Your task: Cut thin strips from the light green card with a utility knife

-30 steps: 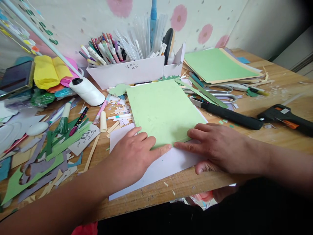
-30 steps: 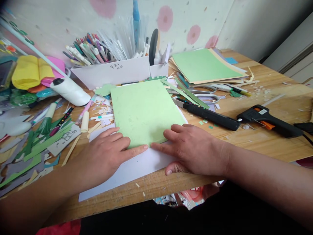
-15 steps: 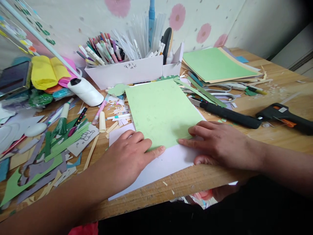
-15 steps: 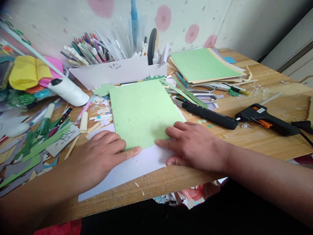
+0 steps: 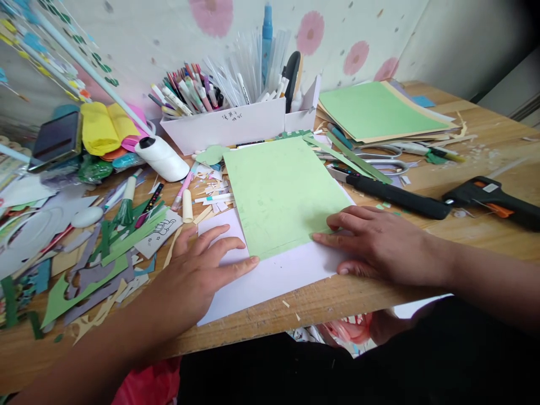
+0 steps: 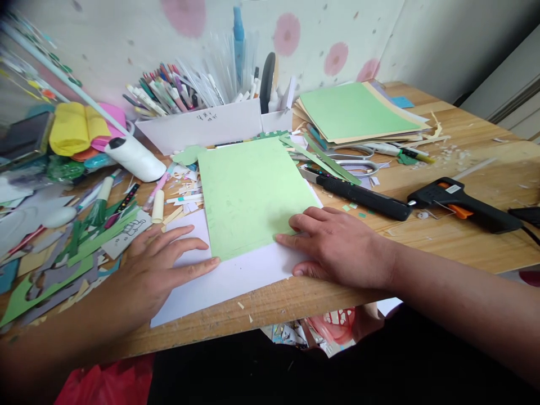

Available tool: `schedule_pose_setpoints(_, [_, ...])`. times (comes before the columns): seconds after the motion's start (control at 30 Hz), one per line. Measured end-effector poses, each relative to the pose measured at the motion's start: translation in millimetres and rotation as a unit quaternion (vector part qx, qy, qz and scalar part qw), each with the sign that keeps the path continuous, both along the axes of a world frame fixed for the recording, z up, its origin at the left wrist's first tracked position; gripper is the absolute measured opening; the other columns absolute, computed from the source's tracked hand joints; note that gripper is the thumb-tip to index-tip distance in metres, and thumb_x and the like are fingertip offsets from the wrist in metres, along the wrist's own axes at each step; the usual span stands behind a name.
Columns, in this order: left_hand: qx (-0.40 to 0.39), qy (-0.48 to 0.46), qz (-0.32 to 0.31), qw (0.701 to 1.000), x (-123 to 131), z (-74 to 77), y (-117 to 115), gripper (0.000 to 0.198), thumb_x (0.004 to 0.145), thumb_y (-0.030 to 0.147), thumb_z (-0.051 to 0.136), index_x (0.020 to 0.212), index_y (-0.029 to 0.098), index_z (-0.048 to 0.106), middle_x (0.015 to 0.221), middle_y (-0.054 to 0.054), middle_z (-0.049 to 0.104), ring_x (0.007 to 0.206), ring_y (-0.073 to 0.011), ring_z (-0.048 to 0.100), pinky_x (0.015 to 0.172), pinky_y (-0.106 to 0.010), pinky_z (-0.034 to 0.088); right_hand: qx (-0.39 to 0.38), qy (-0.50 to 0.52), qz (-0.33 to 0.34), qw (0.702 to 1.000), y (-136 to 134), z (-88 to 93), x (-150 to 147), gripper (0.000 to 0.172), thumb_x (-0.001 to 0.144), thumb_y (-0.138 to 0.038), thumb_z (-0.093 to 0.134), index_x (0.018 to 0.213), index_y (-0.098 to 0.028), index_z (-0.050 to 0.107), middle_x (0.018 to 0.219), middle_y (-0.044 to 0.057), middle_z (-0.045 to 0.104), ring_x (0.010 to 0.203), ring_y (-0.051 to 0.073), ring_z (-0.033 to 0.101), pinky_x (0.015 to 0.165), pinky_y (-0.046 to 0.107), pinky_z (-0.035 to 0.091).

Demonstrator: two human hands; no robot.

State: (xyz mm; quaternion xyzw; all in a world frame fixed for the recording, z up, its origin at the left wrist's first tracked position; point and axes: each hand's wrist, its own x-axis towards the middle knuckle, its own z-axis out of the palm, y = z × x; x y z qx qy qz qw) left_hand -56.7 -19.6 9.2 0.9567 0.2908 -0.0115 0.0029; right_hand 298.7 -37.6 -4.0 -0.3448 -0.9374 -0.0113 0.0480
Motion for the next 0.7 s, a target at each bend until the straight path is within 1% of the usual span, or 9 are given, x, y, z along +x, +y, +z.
schedule_pose_setpoints(0.1, [0.034,-0.041,-0.004,0.999,13,7.4,0,0.048,0.086,0.001,0.038,0.109,0.031,0.068,0.117,-0.004,0.061,0.124,-0.0304,0.042,0.102,-0.056,0.025,-0.007,-0.013,-0.001,1.0,0,2.0,-1,0.049,0.095,-0.05,0.046,0.134,-0.024,0.056,0.114,0.013,0.057,0.096,0.026,0.054,0.079,0.041,0.044])
schedule_pose_setpoints(0.17, [0.046,-0.086,-0.015,0.995,33,12.6,2,0.037,0.088,0.004,0.04,0.094,0.022,0.071,0.105,-0.006,0.064,0.11,-0.0265,0.051,0.095,-0.047,0.037,-0.011,-0.024,-0.003,1.0,0,4.4,-2,0.049,0.094,-0.051,0.047,0.134,-0.025,0.055,0.113,0.012,0.057,0.095,0.025,0.053,0.079,0.039,0.043])
schedule_pose_setpoints(0.2, [0.043,-0.102,-0.023,0.994,45,14.3,4,0.035,0.088,0.004,0.039,0.095,0.019,0.07,0.101,-0.007,0.064,0.103,-0.024,0.053,0.09,-0.041,0.042,-0.012,-0.03,-0.003,0.999,0,5.8,-4,0.05,0.093,-0.053,0.047,0.134,-0.025,0.055,0.112,0.012,0.058,0.095,0.025,0.053,0.077,0.038,0.042])
schedule_pose_setpoints(0.23, [0.032,-0.107,-0.036,0.993,57,15.0,5,0.037,0.089,0.003,0.038,0.105,0.016,0.069,0.1,-0.008,0.063,0.099,-0.0222,0.053,0.086,-0.037,0.045,-0.012,-0.036,-0.002,0.999,0,7.4,-5,0.051,0.093,-0.054,0.047,0.134,-0.025,0.055,0.11,0.011,0.058,0.093,0.025,0.053,0.076,0.037,0.042])
schedule_pose_setpoints(0.3, [0.016,-0.075,-0.065,0.995,81,13.4,8,0.041,0.091,0.004,0.035,0.12,0.015,0.062,0.103,-0.008,0.063,0.097,-0.0218,0.053,0.083,-0.035,0.048,-0.016,-0.051,-0.001,0.999,-1,10.3,-8,0.053,0.093,-0.057,0.045,0.133,-0.024,0.055,0.105,0.01,0.058,0.09,0.024,0.053,0.073,0.036,0.04])
schedule_pose_setpoints(0.4, [-0.005,-0.019,-0.086,0.996,104,5.9,13,0.038,0.093,0.006,0.035,0.117,0.014,0.064,0.101,-0.008,0.063,0.093,-0.0227,0.052,0.079,-0.035,0.049,-0.023,-0.065,-0.007,0.998,-1,11.9,-11,0.057,0.092,-0.062,0.043,0.131,-0.023,0.055,0.099,0.008,0.058,0.087,0.024,0.051,0.07,0.035,0.038])
schedule_pose_setpoints(0.47, [-0.025,-0.028,-0.088,0.995,107,-0.1,17,0.038,0.093,0.005,0.035,0.112,0.015,0.066,0.102,-0.008,0.063,0.093,-0.0215,0.052,0.079,-0.034,0.049,-0.016,-0.062,-0.012,0.998,-1,10.0,-10,0.059,0.091,-0.064,0.042,0.133,-0.024,0.055,0.1,0.008,0.058,0.087,0.024,0.049,0.071,0.036,0.036])
schedule_pose_setpoints(0.57, [-0.062,-0.094,-0.093,0.989,101,-7.9,27,0.042,0.091,0.001,0.036,0.111,0.02,0.068,0.104,-0.006,0.062,0.092,-0.0187,0.051,0.081,-0.032,0.048,0.002,-0.042,-0.027,0.999,-1,4.5,-4,0.059,0.09,-0.065,0.042,0.138,-0.031,0.052,0.104,0.009,0.057,0.088,0.024,0.047,0.074,0.036,0.034])
schedule_pose_setpoints(0.7, [-0.104,-0.147,-0.099,0.979,91,-14.6,37,0.049,0.089,-0.002,0.038,0.116,0.027,0.068,0.102,-0.005,0.059,0.092,-0.0181,0.049,0.082,-0.033,0.046,-0.021,-0.011,-0.063,0.998,-1,0.0,12,0.059,0.089,-0.069,0.039,0.139,-0.039,0.05,0.1,0.01,0.054,0.09,0.025,0.044,0.077,0.039,0.033])
